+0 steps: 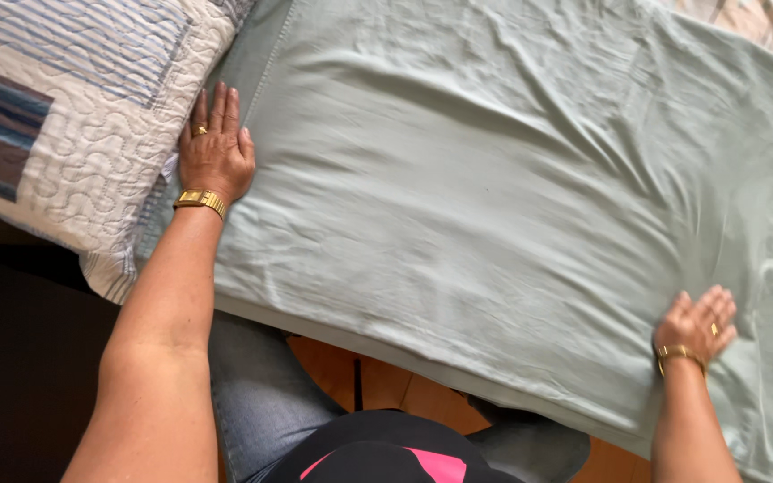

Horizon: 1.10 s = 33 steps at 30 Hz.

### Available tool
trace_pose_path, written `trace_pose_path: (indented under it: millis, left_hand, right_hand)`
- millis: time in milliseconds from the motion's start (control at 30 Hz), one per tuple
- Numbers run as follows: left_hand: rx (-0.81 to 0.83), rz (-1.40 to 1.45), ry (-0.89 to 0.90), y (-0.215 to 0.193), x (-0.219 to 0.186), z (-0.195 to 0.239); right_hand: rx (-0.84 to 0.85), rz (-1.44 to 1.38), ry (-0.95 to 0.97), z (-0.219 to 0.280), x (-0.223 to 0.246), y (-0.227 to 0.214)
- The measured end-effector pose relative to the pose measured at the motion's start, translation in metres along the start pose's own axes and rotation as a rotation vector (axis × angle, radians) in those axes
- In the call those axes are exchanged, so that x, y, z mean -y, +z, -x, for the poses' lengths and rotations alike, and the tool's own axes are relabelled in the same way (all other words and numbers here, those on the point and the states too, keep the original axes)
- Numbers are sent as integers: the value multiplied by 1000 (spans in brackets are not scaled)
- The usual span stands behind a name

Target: The person sits on the floor and smooths a light green bed sheet on a bed using both hands. They repeatedly pat and rub the fabric to remove wrinkles and adjust the sheet's position.

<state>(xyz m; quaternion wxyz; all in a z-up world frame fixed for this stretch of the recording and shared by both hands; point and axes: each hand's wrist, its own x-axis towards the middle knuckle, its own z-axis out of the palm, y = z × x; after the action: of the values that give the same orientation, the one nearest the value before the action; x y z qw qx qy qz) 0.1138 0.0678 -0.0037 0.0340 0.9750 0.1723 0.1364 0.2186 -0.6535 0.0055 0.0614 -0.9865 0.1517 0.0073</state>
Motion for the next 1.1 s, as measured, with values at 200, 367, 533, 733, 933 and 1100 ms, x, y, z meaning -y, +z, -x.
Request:
trace_pose_path:
  millis: [200,367,533,733,933,1100]
  left_hand:
    - [-82,-27,59,-9,16,41]
    - [-127,-185,-69,-2,-34,64]
    - [-70,124,201,17,-174,109]
    - [20,187,212,15,-162,149]
    - [-75,49,94,-11,-46,146]
    - [36,40,-26,-28,-4,148]
  right_hand:
    - [31,43,218,63,-98,-18]
    - [37,28,369,75,-79,-5]
    - [-377,103,-390,92,23,61]
    - [-107,-76,-671,173,139,102]
    - [29,-123,-705,208,207,100]
    - [25,-108,-841,232,273,102]
